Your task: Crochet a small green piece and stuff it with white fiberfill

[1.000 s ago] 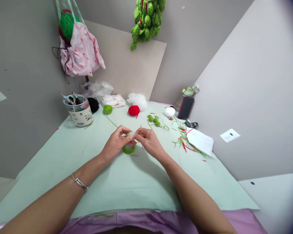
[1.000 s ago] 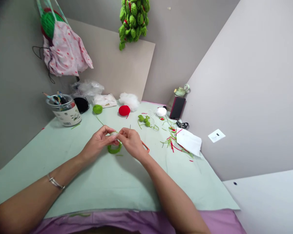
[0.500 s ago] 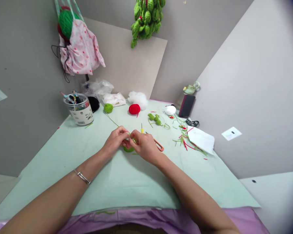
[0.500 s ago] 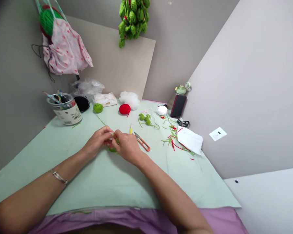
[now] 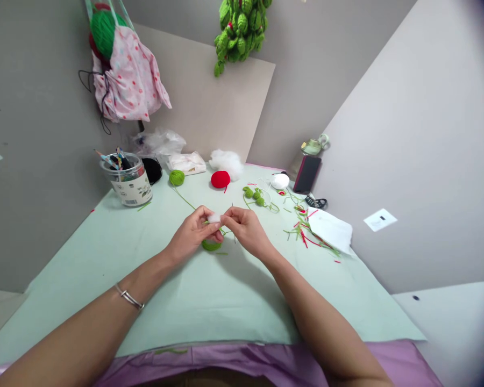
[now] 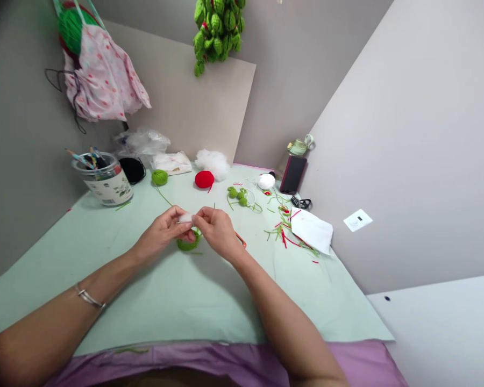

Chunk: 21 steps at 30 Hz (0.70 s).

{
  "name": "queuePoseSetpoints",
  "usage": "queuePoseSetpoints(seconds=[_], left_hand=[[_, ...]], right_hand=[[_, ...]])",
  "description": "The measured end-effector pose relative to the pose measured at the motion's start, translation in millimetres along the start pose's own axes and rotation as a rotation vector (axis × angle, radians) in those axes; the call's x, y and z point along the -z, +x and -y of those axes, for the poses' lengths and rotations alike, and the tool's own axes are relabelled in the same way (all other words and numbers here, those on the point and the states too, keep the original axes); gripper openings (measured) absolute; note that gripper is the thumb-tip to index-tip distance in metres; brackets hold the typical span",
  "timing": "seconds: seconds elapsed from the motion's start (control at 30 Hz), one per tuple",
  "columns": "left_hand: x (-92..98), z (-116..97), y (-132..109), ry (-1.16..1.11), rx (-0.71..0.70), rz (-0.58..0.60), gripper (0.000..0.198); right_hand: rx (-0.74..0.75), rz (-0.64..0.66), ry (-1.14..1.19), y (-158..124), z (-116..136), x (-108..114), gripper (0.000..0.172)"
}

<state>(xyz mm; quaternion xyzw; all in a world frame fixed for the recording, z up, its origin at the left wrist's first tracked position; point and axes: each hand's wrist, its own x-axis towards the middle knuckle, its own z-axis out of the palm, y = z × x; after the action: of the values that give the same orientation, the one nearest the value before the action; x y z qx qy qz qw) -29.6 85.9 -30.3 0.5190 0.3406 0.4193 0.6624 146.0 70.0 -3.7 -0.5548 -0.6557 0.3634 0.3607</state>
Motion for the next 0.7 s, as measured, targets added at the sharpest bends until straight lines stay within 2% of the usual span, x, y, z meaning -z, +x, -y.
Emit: queuePoseSetpoints(seconds=[0.17, 0.37, 0.5, 0.7], left_hand=[[1.1, 1.2, 4.6, 0.01, -0.02, -0.061, 0.027], [3.5, 2.2, 6.8, 0.071, -0.097, -0.122, 0.022], [-1.9, 6.6, 1.7, 0.114, -0.161, -0.166, 0.022], [-2.0, -1.8, -4.9, 0.144, -0.18, -0.091, 0.025]], right_hand=[[0.003, 0.082, 0.074, -6.6, 7.4, -3.9, 0.026], [-0.022, 0.078, 0.063, -7.9, 10.3, -10.2, 0.02], [-0.052, 0.047, -0.013, -4.7, 8.0, -12.1, 0.025], [-0.029, -0.113, -0.239, -6.4, 6.8, -14.8, 0.023]])
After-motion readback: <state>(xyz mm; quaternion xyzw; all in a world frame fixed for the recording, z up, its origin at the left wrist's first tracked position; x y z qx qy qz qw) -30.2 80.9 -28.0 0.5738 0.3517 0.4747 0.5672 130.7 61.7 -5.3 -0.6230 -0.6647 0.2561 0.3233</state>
